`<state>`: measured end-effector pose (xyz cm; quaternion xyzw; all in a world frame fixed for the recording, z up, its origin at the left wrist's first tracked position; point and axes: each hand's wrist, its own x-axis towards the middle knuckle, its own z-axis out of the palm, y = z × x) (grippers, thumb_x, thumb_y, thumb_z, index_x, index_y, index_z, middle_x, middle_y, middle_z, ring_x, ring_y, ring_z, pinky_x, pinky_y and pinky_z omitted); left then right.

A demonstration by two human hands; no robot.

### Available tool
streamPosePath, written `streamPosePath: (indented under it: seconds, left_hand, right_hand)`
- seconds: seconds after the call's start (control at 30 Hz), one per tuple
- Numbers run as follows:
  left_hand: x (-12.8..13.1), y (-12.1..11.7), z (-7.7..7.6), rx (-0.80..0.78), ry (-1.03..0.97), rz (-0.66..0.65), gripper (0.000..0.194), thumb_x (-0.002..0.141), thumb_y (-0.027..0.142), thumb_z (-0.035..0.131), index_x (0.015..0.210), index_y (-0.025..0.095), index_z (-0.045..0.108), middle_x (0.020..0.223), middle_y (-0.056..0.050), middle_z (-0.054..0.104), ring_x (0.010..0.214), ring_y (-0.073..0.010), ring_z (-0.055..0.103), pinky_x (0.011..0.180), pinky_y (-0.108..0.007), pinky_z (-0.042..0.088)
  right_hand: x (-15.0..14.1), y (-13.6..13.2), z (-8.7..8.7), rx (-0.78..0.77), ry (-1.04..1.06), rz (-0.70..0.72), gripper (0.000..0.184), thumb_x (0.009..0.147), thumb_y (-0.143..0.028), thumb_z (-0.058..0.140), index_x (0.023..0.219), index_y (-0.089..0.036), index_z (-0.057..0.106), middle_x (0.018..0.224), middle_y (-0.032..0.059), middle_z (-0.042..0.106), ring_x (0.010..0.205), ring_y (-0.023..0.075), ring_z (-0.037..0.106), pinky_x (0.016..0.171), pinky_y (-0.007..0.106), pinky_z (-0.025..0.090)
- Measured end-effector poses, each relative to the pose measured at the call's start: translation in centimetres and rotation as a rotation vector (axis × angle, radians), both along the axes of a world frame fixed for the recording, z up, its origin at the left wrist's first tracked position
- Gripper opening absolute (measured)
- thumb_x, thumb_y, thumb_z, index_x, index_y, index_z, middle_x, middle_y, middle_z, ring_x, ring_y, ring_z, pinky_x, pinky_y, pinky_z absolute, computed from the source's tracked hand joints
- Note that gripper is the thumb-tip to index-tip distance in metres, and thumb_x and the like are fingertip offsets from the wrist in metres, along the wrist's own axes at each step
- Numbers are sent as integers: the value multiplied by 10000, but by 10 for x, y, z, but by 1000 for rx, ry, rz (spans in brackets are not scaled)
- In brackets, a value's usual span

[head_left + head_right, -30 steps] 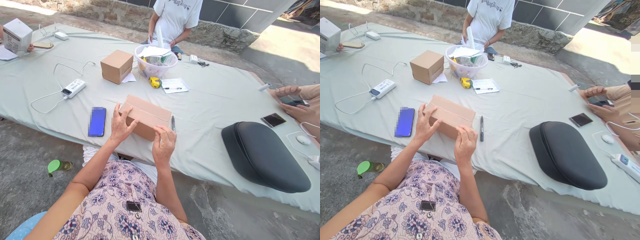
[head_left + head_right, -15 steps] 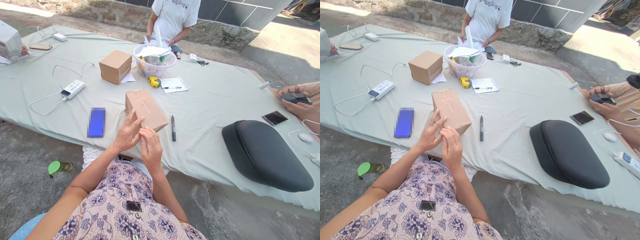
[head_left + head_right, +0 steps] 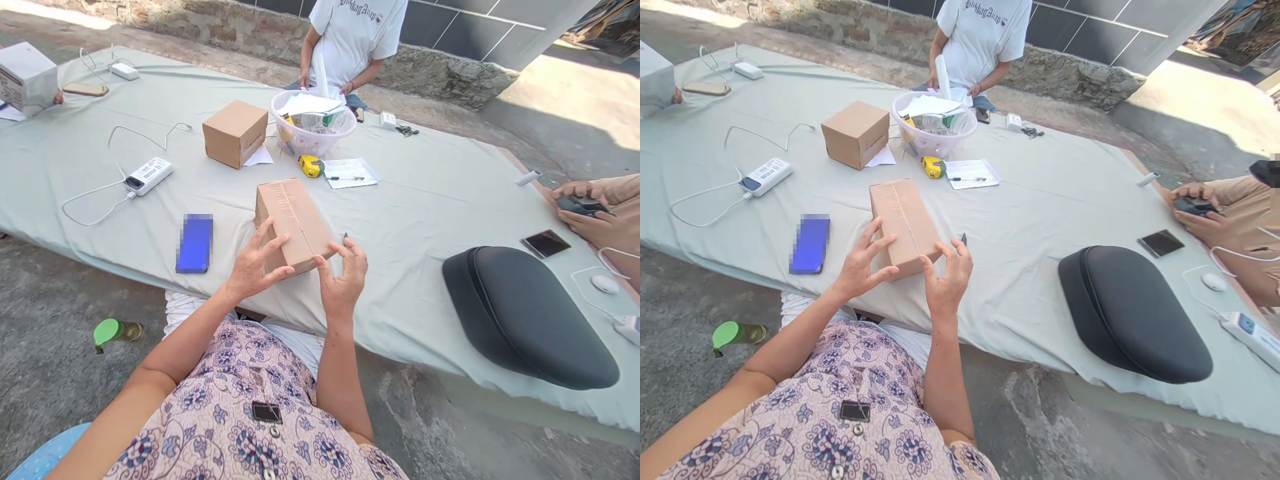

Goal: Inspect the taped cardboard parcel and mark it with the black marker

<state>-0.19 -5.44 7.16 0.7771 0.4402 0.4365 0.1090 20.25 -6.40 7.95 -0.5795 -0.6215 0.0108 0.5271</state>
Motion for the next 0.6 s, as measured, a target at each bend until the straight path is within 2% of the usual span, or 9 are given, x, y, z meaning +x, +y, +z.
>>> streamPosePath:
  seconds: [0.1,0.17,0.27,0.37,0.5,0.6]
  left_hand:
    - [3,1,-2,27,-6,20,594,943,583,576,1407,212,558,1652,-203,318,1510,-328,405,1110,-450,505]
    - [4,1,-4,62,9,35,598,938,595,576,1395,210,569,1643,-207,333,1509,-325,406,1116,-449,496]
    - [4,1,-7,158,47,119,621,888,657,603,1336,229,612,1624,-191,381,1536,-356,348,1178,-518,411]
    - [6,0,-8,244,100,212,638,841,717,613,1263,240,643,1569,-172,482,1551,-374,311,1222,-564,311]
    - [9,-2,-7,331,160,249,636,833,757,587,1194,235,644,1425,-154,633,1489,-350,434,1257,-561,203]
    - [11,-3,-5,284,170,255,634,852,761,558,1187,229,639,1408,-164,641,1454,-346,481,1254,-556,179]
  right_hand:
    - [2,2,-3,-106,182,85,408,914,-528,632,1178,-220,667,1207,116,717,1136,256,676,938,438,584]
    - [0,2,-6,-123,264,88,386,930,-496,597,1187,-215,662,1202,118,728,1114,241,692,873,390,601]
    - [-5,4,-14,-138,341,94,387,939,-441,559,1245,-217,634,1248,129,721,1115,232,712,882,376,599]
    - [-8,7,-25,-200,390,141,494,927,-447,573,1367,-223,551,1290,148,712,1135,247,723,875,382,606]
    - [-14,7,-40,-262,357,194,605,929,-490,574,1467,-235,466,1407,167,648,1247,268,677,839,359,622]
    - [-16,2,-50,-304,339,216,649,950,-497,552,1532,-258,391,1512,165,562,1316,267,632,853,350,628]
